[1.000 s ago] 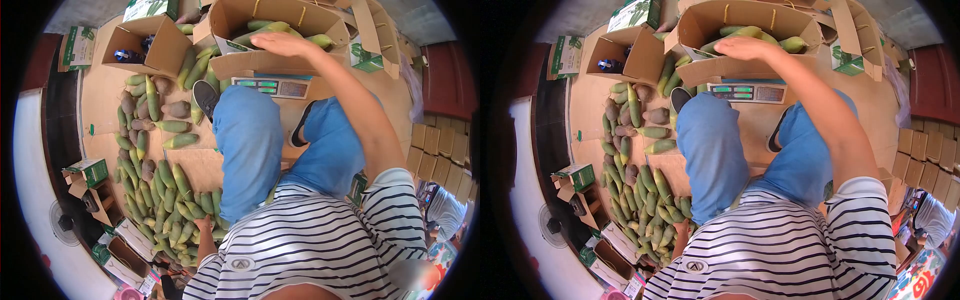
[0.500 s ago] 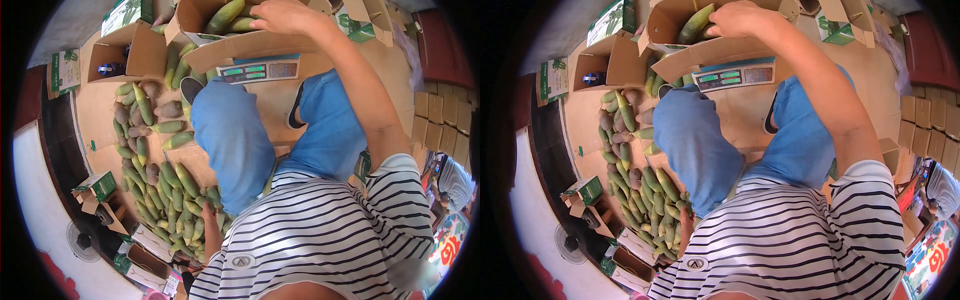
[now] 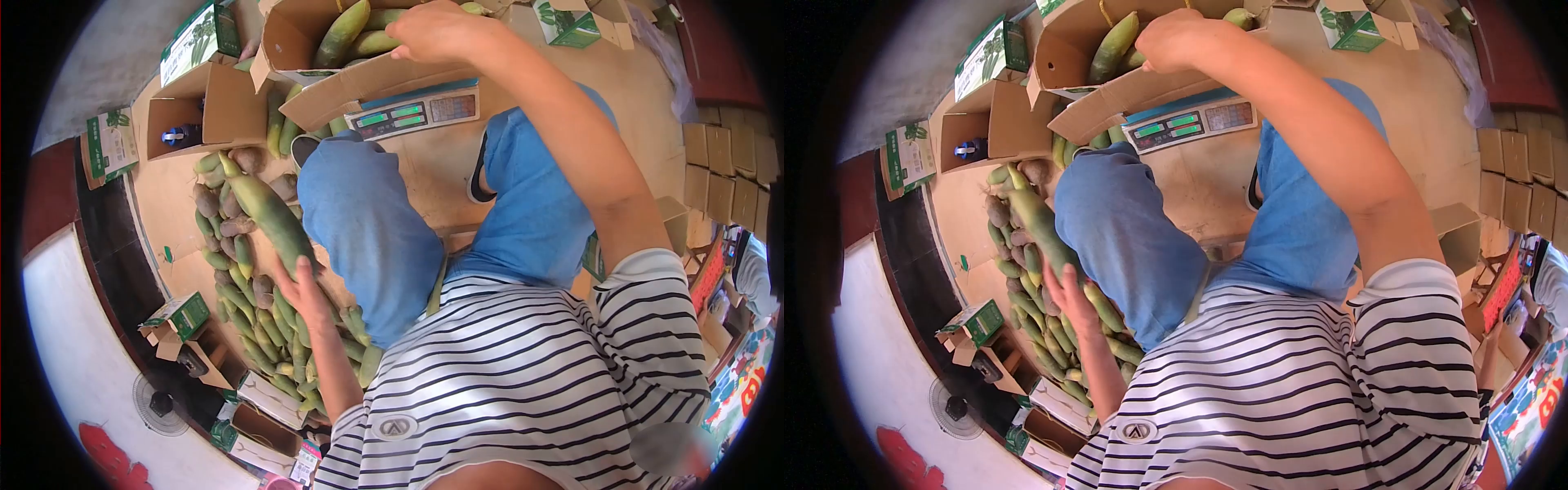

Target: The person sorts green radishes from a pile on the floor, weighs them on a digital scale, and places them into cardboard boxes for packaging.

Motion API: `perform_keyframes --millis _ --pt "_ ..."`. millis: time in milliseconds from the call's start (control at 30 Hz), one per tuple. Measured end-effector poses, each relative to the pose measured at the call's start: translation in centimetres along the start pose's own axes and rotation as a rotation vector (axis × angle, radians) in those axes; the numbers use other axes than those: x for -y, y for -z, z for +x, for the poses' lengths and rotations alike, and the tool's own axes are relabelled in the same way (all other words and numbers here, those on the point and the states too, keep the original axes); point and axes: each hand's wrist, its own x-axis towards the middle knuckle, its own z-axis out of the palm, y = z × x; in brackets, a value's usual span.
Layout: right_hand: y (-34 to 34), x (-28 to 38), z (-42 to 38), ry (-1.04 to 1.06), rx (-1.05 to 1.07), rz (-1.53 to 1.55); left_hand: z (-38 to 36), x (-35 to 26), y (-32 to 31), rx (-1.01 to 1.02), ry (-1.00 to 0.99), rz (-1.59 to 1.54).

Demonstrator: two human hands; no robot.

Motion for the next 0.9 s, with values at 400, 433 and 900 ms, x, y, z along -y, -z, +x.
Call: perform_keyframes --millis 400,433,900 --pt "-1.0 -0.4 -0.7 0.001 0.077 -0.044 6.4 -9.3 -6.8 0.11 -0.805 0.435" --pt "-1.1 -0.3 -0.8 0.0 0.075 -0.032 6.7 -10.2 -7.6 0.116 -0.837 0.465" --pt "-2.8 -2.2 -1.2 0.168 -0.161 -0.001 5.9 -0.4 -4.7 -0.11 -0.12 -0.023"
